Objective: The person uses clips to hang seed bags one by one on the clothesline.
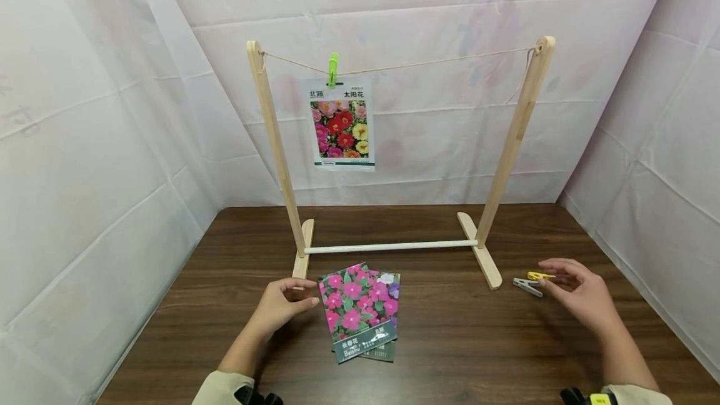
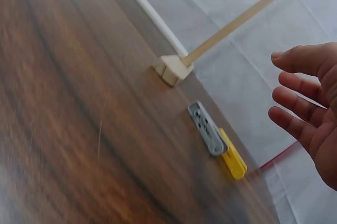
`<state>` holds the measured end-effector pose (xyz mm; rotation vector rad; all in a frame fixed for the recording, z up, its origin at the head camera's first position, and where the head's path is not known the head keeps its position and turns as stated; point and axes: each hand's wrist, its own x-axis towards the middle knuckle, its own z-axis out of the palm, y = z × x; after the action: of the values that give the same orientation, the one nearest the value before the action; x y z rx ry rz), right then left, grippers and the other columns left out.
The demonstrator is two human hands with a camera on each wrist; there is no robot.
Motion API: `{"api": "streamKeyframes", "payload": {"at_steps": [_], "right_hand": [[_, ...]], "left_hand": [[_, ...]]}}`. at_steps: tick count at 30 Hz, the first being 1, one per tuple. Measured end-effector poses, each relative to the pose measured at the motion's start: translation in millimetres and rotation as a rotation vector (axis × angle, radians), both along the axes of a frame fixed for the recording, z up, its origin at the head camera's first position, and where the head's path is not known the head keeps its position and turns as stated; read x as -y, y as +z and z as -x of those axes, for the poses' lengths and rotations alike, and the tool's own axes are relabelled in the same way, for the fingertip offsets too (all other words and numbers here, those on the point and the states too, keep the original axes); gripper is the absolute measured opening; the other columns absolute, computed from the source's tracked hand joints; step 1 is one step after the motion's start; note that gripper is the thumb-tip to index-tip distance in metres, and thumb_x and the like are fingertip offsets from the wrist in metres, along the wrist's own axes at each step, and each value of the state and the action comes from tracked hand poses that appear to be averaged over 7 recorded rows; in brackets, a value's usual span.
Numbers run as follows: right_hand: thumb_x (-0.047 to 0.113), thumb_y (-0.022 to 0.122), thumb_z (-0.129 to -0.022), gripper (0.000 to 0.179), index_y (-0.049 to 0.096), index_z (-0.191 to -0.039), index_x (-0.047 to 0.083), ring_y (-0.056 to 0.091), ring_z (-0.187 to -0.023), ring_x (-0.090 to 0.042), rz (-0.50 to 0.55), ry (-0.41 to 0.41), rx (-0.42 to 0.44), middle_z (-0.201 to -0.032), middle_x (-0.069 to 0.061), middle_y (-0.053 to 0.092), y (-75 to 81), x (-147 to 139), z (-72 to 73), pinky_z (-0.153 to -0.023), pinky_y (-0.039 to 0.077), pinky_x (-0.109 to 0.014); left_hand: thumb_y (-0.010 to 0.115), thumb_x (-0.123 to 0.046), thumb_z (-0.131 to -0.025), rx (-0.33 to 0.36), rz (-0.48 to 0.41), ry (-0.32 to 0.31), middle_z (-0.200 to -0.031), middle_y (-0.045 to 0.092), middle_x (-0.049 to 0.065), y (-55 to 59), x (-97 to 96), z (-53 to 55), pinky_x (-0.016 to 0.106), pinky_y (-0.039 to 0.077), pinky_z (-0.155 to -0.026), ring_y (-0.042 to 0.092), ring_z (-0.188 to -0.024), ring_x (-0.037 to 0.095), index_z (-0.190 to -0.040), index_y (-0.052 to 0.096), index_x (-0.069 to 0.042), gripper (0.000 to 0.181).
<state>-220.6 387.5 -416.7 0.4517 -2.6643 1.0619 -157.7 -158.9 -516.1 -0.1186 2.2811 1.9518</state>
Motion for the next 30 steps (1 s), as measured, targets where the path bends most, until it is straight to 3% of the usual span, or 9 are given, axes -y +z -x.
{"api": "streamKeyframes", "payload": {"at_steps": [5, 8, 18, 30], "right_hand": [[-0.006, 0.079, -0.076, 0.031, 0.068, -0.105, -0.004, 0.064, -0.083, -0.001, -0.065, -0.019, 0.060, -0.101, -0.013, 0.066, -6.5, -9, -0.5, -0.072, 0.051, -0.010], [-0.003, 0.080, -0.076, 0.030, 0.069, -0.104, -0.004, 0.065, -0.081, -0.003, -0.110, -0.036, 0.098, -0.101, -0.020, 0.065, -10.2, -13, -1.3, -0.068, 0.051, -0.011], [0.009, 0.082, -0.078, 0.035, 0.068, -0.109, -0.001, 0.063, -0.080, -0.004, -0.197, -0.062, 0.250, -0.110, -0.024, 0.065, -18.1, -23, -5.5, -0.063, 0.053, -0.020], [0.005, 0.081, -0.077, 0.037, 0.067, -0.111, -0.002, 0.063, -0.080, 0.000, -0.180, -0.057, 0.291, -0.102, -0.019, 0.068, -29.1, -27, -4.0, -0.066, 0.054, -0.019]], "left_hand": [[0.081, -0.014, -0.080, 0.024, 0.014, 0.009, -0.103, 0.070, 0.019, -1.5, -1.5, -0.2, 0.025, 0.055, -0.072, 0.068, -0.092, 0.025, -0.111, 0.068, 0.003, 0.038], [0.082, -0.015, -0.080, 0.035, 0.002, 0.017, -0.106, 0.069, 0.019, -0.3, -2.5, -0.2, 0.025, 0.056, -0.072, 0.068, -0.093, 0.025, -0.112, 0.068, 0.004, 0.040], [0.080, -0.007, -0.080, 0.043, -0.068, -0.022, -0.119, 0.064, 0.024, -6.7, -12.0, 0.9, 0.029, 0.057, -0.076, 0.070, -0.096, 0.028, -0.120, 0.062, 0.009, 0.047], [0.079, 0.003, -0.077, -0.006, -0.075, 0.022, -0.118, 0.063, 0.026, -14.8, -35.4, 13.1, 0.028, 0.057, -0.076, 0.068, -0.098, 0.033, -0.120, 0.061, 0.010, 0.047]]}}
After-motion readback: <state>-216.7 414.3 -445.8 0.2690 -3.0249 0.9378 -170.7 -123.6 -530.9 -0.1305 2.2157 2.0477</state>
